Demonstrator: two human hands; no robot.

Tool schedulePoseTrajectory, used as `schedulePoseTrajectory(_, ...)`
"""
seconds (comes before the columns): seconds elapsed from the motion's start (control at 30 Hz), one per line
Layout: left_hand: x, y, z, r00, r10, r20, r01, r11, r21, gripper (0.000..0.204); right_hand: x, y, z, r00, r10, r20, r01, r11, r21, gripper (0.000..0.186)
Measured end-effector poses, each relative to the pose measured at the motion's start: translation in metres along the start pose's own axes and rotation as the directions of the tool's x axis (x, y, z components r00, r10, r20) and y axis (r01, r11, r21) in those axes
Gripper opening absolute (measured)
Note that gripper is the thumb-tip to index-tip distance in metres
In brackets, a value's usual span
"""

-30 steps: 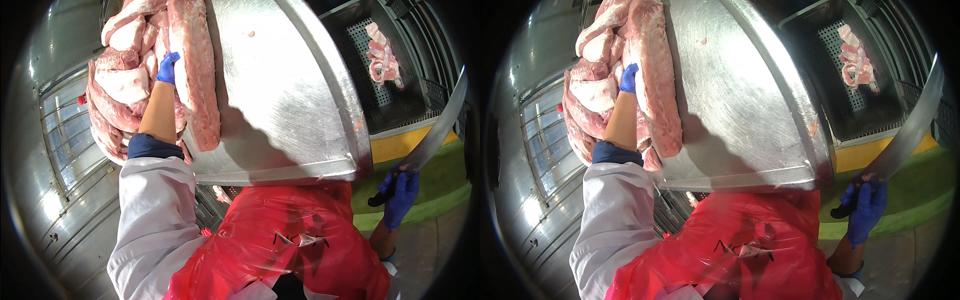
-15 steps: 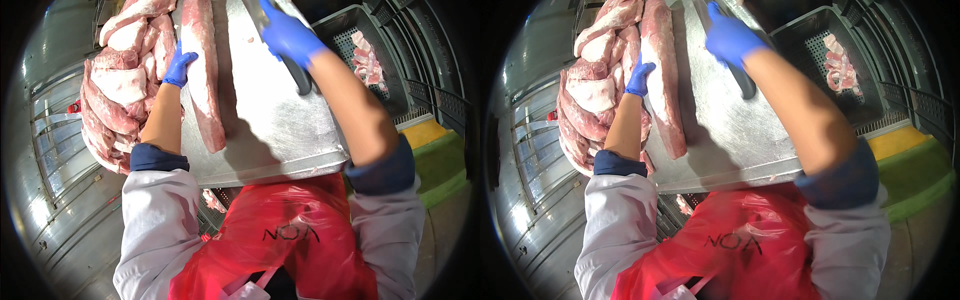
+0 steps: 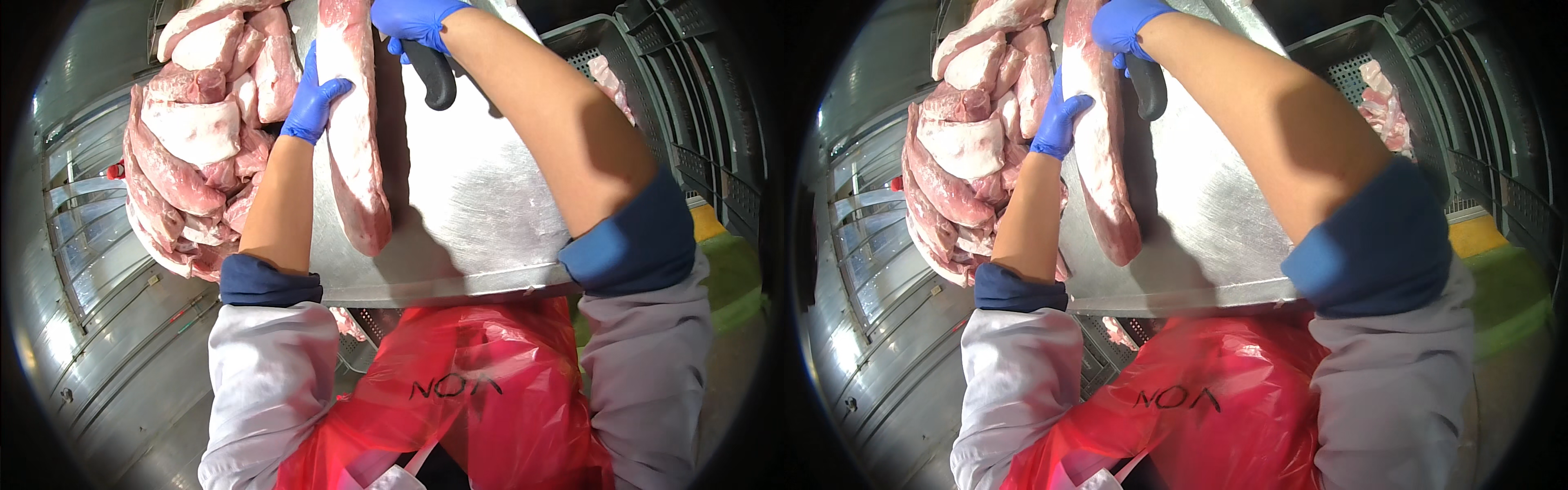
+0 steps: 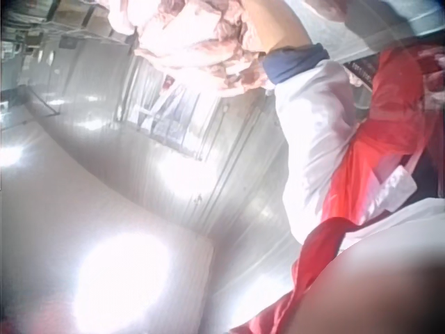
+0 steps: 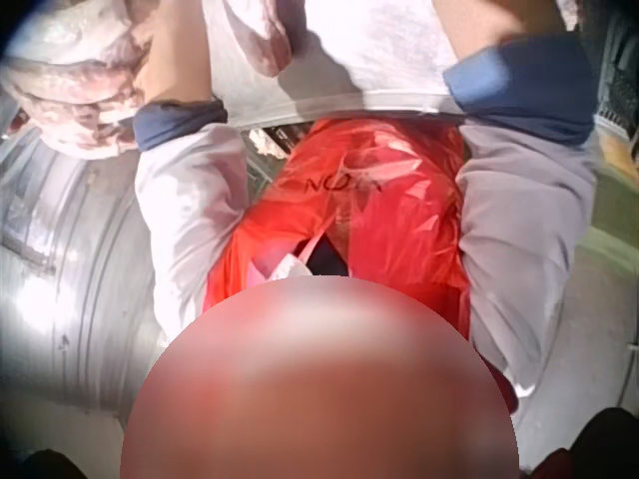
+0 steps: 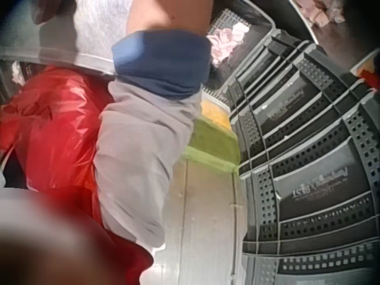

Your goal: The person uses a knife to trim fat and separate lean meat from large cuts of raw pork on a stainless steel table. They repeatedly pick up pieces, slice off fat layers, and place the trimmed meat into a bin while discarding the fat.

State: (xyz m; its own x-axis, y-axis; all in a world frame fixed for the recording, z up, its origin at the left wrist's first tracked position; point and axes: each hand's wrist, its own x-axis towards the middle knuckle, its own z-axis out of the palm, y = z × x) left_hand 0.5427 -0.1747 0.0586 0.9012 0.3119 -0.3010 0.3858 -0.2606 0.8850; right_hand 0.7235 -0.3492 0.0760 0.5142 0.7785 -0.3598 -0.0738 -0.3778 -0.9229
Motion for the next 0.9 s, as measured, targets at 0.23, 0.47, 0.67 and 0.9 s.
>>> schedulePoseTrajectory(0.23,0.017,0.032,0.017,0.996,0.043,0.081,-0.048,0.997,0.062,0.090,0.105,0.032,0.029,0.906,-0.175,-0.386,0.034,0.937,-0.347,0.069)
schedulePoseTrajectory(0.47,0.020,0.017,0.010,0.992,0.087,0.096,-0.090,0.996,0.030,0.097,0.035,-0.011,0.019,0.991,0.105,-0.082,-0.127,0.932,-0.338,0.091)
schedulePoseTrajectory(0.67,0.011,0.016,0.017,0.999,0.013,0.039,-0.006,0.984,-0.176,0.099,-0.041,-0.014,0.051,0.939,0.146,-0.311,-0.208,0.962,-0.177,0.075)
schedulePoseTrajectory(0.9,0.014,0.013,0.006,0.999,-0.020,0.027,0.023,0.989,-0.148,0.089,-0.125,0.010,0.085,0.969,0.101,-0.225,-0.138,0.978,-0.155,0.079)
